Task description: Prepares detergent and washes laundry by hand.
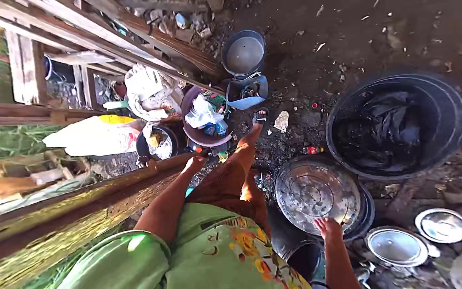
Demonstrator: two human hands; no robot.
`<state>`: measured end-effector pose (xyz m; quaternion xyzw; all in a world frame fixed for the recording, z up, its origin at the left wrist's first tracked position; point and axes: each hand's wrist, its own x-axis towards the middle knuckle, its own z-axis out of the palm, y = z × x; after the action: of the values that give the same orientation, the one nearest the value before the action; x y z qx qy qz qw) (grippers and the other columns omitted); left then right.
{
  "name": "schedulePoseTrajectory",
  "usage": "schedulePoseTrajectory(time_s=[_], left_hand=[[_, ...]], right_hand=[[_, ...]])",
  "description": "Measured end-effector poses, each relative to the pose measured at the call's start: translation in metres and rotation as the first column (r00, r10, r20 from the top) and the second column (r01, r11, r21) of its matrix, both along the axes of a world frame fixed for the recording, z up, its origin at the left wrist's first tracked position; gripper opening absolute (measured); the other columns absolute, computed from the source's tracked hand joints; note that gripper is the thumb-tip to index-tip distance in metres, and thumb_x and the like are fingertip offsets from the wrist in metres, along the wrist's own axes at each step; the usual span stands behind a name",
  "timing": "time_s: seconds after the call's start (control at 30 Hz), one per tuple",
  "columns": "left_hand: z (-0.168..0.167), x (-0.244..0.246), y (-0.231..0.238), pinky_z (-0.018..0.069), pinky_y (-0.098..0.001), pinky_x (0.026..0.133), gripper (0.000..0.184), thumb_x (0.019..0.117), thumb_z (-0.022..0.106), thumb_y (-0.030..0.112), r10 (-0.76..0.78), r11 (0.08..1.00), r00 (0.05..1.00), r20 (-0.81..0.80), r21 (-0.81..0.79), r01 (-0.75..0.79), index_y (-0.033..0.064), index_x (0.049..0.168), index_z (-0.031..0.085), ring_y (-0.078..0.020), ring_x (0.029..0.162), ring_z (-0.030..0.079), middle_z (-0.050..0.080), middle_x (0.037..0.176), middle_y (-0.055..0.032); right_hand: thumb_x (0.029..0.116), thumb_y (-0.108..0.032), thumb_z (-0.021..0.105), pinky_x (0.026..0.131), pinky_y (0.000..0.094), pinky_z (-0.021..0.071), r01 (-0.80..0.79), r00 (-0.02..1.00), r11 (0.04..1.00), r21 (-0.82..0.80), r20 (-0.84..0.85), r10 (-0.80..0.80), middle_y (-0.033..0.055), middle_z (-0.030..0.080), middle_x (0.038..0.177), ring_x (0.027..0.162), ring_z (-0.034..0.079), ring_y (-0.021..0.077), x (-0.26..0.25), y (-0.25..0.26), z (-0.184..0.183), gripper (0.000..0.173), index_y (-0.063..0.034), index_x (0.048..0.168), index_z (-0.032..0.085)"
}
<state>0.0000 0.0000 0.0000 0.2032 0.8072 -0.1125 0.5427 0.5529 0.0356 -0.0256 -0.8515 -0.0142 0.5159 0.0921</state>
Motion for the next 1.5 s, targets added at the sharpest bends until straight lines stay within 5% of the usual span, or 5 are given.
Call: schedulePoseTrajectory(time_s=[0.2, 0.57, 1.0, 1.3, 1.5], left_hand=[[0.002, 0.002, 0.084, 0.037, -0.0553, 0.117, 0.048, 0.1084, 0.05, 0.032, 0.078, 0.997, 0.992, 0.097, 0.0, -0.079, -0.0037, 0.14, 0.057, -0.0397, 0.137, 0.052, 0.056, 0.143, -0.0282], [0.027, -0.02, 0.35, 0.0371, -0.0541, 0.117, 0.046, 0.1095, 0.048, 0.029, 0.026, 0.977, 0.994, 0.106, 0.21, -0.048, -0.0029, 0.141, 0.056, -0.0384, 0.138, 0.052, 0.057, 0.143, -0.0261], [0.034, 0.134, 0.662, 0.0389, -0.0529, 0.116, 0.043, 0.1108, 0.047, 0.025, -0.397, 0.901, 0.905, 0.151, 0.25, 0.354, -0.0052, 0.14, 0.056, -0.0398, 0.134, 0.054, 0.057, 0.141, -0.0283], [0.055, 0.268, 0.822, 0.0379, -0.0527, 0.117, 0.045, 0.1109, 0.046, 0.027, -0.476, 0.84, 0.868, 0.141, 0.367, 0.4, -0.0043, 0.142, 0.055, -0.0384, 0.136, 0.053, 0.057, 0.143, -0.0269], [0.057, 0.391, 0.912, 0.0382, -0.0524, 0.117, 0.042, 0.1112, 0.044, 0.025, -0.76, 0.609, 0.643, 0.092, 0.445, 0.657, -0.002, 0.14, 0.058, -0.0369, 0.135, 0.055, 0.059, 0.141, -0.0251]], right_hand=[[0.1079, -0.013, 0.049, 0.087, 0.0469, 0.057, -0.695, 0.705, 0.719, 0.019, -0.178, 0.686, 0.0279, 0.06, 0.131, 0.104, 0.068, 0.0331, -0.102, 0.226, 0.017, 0.044, 0.0015, 0.149, 0.044], [0.1081, -0.018, 0.047, 0.099, 0.0441, 0.0533, -0.861, 0.309, 0.32, 0.397, -0.093, 0.947, 0.0236, 0.062, 0.134, 0.114, 0.067, 0.0296, -0.244, 0.444, 0.115, 0.041, 0.0014, 0.144, 0.051], [0.0996, -0.014, 0.064, 0.104, 0.0455, 0.0504, -0.673, 0.252, 0.31, 0.671, -0.186, 0.95, 0.0251, 0.066, 0.124, 0.115, 0.066, 0.0321, -0.124, 0.605, 0.14, 0.041, 0.0046, 0.136, 0.058], [0.1048, -0.017, 0.059, 0.083, 0.0483, 0.0529, -0.718, -0.071, 0.287, 0.634, -0.477, 0.876, 0.0203, 0.068, 0.103, 0.086, 0.065, 0.0271, -0.01, 0.694, 0.266, 0.03, 0.0045, 0.126, 0.063], [0.1007, -0.02, 0.067, 0.095, 0.0595, 0.0486, -0.74, 0.178, 0.329, 0.587, -0.3, 0.937, 0.027, 0.066, 0.118, 0.107, 0.064, 0.0406, 0.093, 0.742, 0.287, 0.038, 0.0043, 0.129, 0.061]])
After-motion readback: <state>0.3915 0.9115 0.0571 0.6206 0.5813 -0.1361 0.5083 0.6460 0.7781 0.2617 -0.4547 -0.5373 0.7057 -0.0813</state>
